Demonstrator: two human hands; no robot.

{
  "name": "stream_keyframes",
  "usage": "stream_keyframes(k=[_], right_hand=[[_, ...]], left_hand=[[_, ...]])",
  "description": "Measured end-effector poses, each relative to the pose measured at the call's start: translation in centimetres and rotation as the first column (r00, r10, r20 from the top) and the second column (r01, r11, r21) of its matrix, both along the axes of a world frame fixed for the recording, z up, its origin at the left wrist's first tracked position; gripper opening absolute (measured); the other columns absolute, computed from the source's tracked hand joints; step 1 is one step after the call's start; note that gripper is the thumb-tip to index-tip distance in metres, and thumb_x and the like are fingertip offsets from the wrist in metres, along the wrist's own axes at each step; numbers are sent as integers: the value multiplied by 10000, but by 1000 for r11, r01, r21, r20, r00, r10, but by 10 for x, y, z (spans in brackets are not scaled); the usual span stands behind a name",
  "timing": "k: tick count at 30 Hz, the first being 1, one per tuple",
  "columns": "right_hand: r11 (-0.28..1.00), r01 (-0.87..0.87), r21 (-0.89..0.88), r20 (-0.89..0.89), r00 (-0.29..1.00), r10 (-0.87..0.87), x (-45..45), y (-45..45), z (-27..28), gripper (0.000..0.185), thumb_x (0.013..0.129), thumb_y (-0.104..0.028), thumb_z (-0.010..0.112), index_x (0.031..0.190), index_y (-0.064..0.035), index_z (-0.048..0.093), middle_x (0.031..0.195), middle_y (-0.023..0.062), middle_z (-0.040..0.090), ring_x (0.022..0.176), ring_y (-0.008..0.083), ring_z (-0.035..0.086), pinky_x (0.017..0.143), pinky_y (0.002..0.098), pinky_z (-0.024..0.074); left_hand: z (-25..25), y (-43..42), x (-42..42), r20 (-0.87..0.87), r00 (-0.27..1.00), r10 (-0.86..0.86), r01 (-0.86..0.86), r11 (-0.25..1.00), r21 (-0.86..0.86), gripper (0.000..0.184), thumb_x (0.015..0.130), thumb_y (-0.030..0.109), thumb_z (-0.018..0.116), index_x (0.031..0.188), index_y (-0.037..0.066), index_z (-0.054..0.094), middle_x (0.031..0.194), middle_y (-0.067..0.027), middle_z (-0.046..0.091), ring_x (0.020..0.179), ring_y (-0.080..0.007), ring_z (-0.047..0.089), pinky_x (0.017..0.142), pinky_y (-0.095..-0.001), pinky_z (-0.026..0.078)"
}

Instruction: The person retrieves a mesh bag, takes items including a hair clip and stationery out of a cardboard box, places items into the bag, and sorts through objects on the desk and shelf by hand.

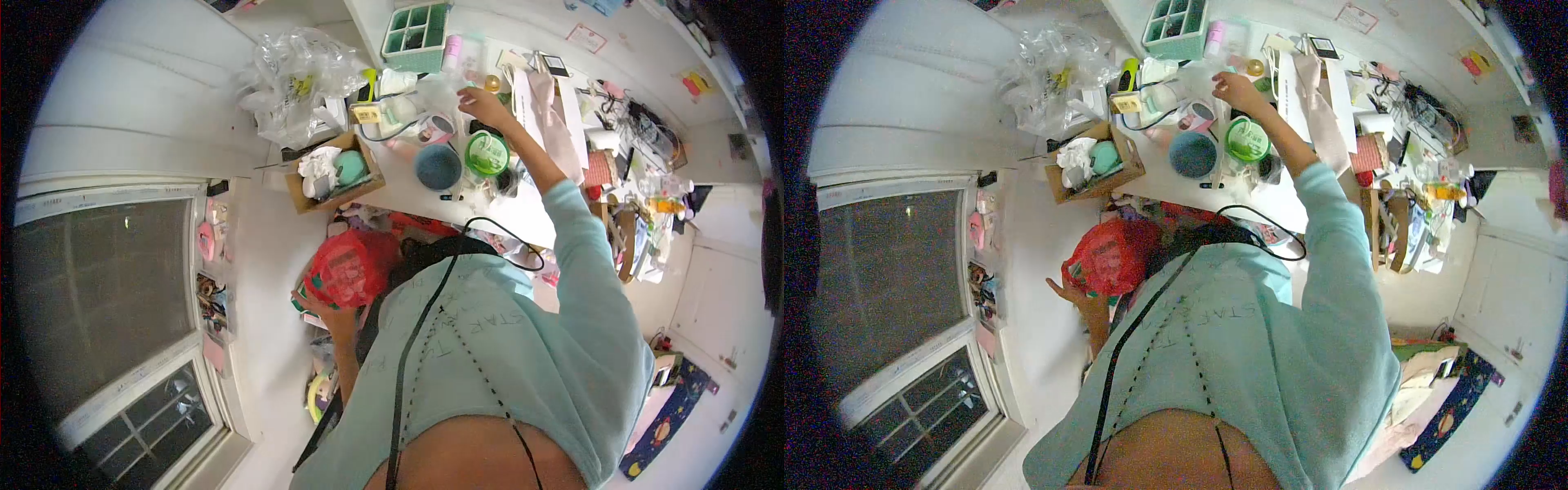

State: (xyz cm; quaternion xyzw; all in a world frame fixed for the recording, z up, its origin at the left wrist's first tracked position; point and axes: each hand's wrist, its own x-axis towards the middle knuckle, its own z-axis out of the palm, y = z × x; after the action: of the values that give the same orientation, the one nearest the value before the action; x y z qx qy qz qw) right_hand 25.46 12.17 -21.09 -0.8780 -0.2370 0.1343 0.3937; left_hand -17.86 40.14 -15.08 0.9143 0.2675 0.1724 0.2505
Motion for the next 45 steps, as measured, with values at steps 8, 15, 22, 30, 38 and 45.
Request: stream_keyframes(k=[8, 15, 22, 30, 38, 45], right_hand=[[807, -78, -585, 317, 894, 316, 27, 43, -1, 913, 495, -191, 762, 1268, -113, 282, 1217, 145, 378, 1128, 329, 352, 927, 423, 313], [815, -175, -552, 360, 832, 422, 45, 43, 5, 929, 443, -217, 779, 1240, -93, 319, 1088, 161, 438, 1045, 317, 415, 893, 407, 343], [920, -167, -355, 503, 795, 339, 87, -60, 70, 860, 454, -98, 717, 1234, -90, 356, 1122, 160, 417, 1024, 318, 413, 887, 391, 339], [914, 221, -341, 709, 698, 96, 137, -172, 87, 939, 484, -137, 728, 1288, -253, 256, 1122, 157, 417, 1016, 347, 413, 877, 432, 338], [558, 433, -708, 483, 873, -65, 190, -170, 17, 1002, 464, -204, 738, 1301, -270, 191, 1093, 158, 419, 994, 353, 457, 835, 546, 342], [676, 344, -652, 292, 936, -194, 209, -164, -38, 854, 546, -154, 665, 1282, -206, 236, 1082, 197, 425, 960, 370, 491, 816, 536, 369]], left_hand=[[26, -65, -6, 162, 963, 213, -132, 905, -405, 1028, 495, 228, 801, 1292, 58, 175, 1313, -202, 47, 1025, -265, 421, 743, -325, 470], [15, -92, -5, 269, 911, 313, -201, 905, -374, 993, 528, 200, 771, 1288, 79, 143, 1236, -161, 198, 922, -216, 461, 715, -282, 475], [17, -90, 1, 327, 902, 282, -184, 936, -300, 961, 562, 173, 740, 1284, 100, 111, 1159, -120, 350, 819, -166, 501, 686, -238, 481], [3, -98, 3, 187, 912, 366, -248, 853, -458, 841, 656, 65, 634, 1287, 157, 87, 1093, -118, 438, 734, -133, 527, 668, -254, 494], [31, -139, 44, 269, 887, 374, -261, 889, -376, 957, 544, 6, 707, 1287, 51, 107, 1137, -123, 416, 837, -149, 515, 698, -266, 486], [40, -149, 42, 137, 934, 329, -302, 935, -187, 965, 540, -21, 709, 1299, 26, 114, 1216, -136, 344, 867, -157, 503, 641, -232, 465]])
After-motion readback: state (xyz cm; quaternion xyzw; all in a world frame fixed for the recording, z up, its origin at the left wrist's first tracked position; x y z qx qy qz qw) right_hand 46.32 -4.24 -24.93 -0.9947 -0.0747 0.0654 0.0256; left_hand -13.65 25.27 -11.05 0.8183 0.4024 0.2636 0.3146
